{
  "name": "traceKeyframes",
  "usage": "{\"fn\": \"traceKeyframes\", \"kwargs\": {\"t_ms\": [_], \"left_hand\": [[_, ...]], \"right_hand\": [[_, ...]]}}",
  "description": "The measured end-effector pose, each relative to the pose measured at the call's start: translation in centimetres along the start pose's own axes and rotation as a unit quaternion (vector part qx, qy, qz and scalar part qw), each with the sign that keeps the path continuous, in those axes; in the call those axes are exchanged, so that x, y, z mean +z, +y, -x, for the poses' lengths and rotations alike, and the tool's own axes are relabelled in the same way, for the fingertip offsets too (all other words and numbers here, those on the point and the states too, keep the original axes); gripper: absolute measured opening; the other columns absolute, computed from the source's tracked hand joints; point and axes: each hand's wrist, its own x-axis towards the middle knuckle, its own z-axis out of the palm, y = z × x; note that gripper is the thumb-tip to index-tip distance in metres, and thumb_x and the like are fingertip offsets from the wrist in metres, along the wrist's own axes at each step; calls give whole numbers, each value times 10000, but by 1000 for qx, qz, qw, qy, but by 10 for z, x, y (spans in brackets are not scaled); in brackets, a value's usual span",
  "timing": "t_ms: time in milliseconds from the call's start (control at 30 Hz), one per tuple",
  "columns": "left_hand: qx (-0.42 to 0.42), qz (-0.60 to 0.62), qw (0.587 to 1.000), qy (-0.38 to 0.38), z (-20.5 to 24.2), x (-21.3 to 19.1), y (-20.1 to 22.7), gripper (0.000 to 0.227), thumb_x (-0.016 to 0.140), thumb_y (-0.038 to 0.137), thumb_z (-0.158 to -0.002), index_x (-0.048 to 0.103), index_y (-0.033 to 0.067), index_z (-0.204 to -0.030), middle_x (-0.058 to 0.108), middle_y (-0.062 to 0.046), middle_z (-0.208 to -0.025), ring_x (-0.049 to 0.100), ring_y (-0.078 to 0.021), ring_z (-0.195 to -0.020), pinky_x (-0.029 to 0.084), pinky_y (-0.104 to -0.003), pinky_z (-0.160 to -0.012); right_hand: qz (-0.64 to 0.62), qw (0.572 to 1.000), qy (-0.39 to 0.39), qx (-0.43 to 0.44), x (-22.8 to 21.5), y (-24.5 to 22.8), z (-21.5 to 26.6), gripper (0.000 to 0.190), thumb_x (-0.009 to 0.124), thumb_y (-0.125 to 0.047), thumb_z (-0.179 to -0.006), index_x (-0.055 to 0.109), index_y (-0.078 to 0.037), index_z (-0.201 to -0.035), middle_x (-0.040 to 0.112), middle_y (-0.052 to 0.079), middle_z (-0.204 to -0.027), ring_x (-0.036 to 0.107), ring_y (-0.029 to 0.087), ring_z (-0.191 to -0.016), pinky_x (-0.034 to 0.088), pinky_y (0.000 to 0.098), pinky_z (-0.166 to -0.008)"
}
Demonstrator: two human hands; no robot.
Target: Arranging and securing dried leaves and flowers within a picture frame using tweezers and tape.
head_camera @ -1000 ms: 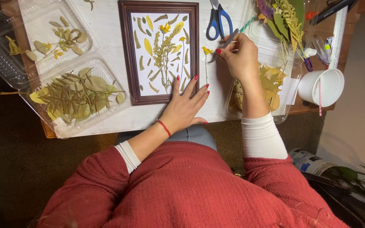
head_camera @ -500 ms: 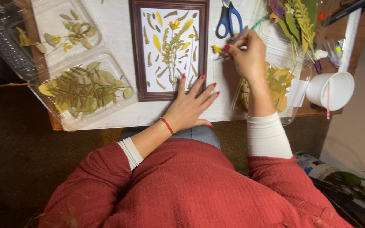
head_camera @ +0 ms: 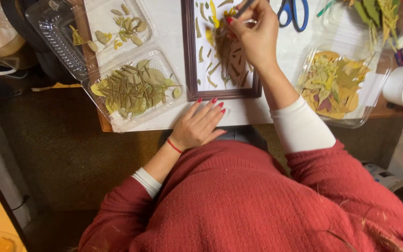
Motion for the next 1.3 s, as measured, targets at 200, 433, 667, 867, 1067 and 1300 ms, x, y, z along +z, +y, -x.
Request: {"fn": "traceKeyframes", "kwargs": {"t_ms": [200,433,667,867,1067,1300], "left_hand": [[-52,-46,998,-7,11,-4,-4,539,705,483,-1017,704,15,-1284,690,-149,-1321,607,-296,-1312,433,-464,-1161],[-34,-80,996,-19,17,4,-11,520,703,456,-1030,658,38,-1336,628,-134,-1399,540,-317,-1378,406,-464,-1191],[-62,-79,992,-82,10,10,-10,726,639,555,-1040,494,3,-1490,432,-224,-1579,355,-406,-1514,312,-497,-1262],[-77,-110,988,-83,7,17,-12,866,554,698,-1028,417,36,-1569,370,-215,-1628,311,-384,-1538,221,-499,-1284],[-79,-113,986,-98,11,24,-14,932,508,778,-1000,404,56,-1580,337,-215,-1635,296,-396,-1534,202,-512,-1291],[-86,-101,986,-101,10,23,-13,941,498,804,-984,409,77,-1575,335,-204,-1624,300,-391,-1524,216,-517,-1285]], "right_hand": [[96,995,24,-26,13,8,-2,162,817,37,-965,678,15,-883,738,46,-834,789,123,-730,607,222,-626],[133,990,18,-51,19,16,0,189,837,33,-950,672,1,-862,732,46,-829,755,122,-731,572,225,-644],[113,992,24,-47,22,16,3,213,844,23,-940,645,7,-863,718,58,-821,768,141,-738,591,243,-646],[145,987,15,-69,23,14,6,207,842,0,-960,655,1,-871,735,52,-835,788,131,-748,604,240,-649],[133,989,19,-68,29,11,6,200,836,3,-948,651,9,-871,729,67,-832,752,128,-724,577,233,-640],[171,982,17,-73,32,11,5,210,846,-11,-938,671,-7,-823,724,56,-788,732,118,-690,561,240,-626]]}}
